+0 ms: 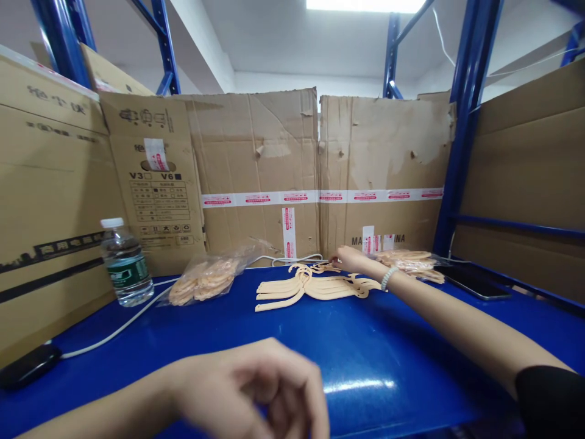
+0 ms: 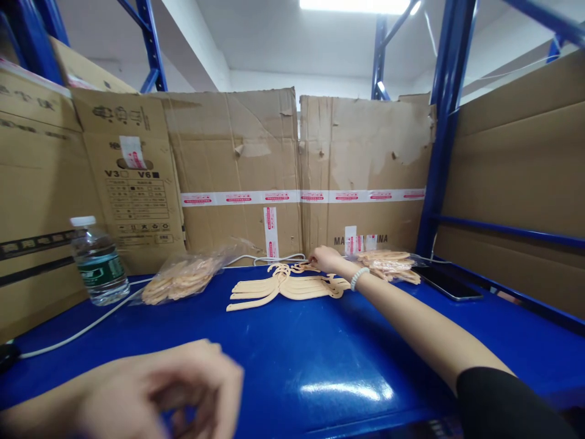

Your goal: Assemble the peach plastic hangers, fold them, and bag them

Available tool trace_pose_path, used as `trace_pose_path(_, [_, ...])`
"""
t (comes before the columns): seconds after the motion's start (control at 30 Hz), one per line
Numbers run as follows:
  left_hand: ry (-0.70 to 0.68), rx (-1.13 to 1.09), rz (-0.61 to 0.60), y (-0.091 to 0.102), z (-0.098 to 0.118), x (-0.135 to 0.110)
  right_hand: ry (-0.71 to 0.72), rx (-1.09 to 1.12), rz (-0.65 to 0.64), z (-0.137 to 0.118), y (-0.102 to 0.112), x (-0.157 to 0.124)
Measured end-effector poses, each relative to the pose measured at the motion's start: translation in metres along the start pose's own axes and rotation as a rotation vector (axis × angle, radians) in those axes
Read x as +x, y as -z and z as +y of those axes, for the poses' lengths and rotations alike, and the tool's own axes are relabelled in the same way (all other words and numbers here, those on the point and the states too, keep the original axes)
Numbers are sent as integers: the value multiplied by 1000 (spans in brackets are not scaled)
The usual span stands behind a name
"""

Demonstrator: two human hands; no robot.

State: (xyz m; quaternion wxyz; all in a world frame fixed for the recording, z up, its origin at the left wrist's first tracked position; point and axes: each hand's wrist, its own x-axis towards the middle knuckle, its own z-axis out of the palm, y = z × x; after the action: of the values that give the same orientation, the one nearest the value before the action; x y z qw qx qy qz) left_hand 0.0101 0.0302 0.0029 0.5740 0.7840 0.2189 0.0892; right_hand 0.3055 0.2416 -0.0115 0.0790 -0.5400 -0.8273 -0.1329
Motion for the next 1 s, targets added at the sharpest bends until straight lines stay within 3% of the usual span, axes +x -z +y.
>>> trace_pose_path(0.07, [1,-125,-86,11,-8,28,0,-18,-38,-4,-1,7])
trace_pose_path(0.17, [-14,-63,120,20,-34,59,2,-44,-59,-9,-3,14])
trace_pose_path(0.23, [-13,15,246,21,-49,68,0,-53,-71,-11,-5,17])
trace_pose_path(0.33, [-28,121,328,17,-59,66,-9,-63,-83,-13,-10,18])
trace_pose_path(0.7, [-52,213,340,12,-56,61,-32,-54,-22,-15,-15,17])
trace_pose_path(1.0, [-33,173,337,12,-55,61,-70,174,257,4,-1,4])
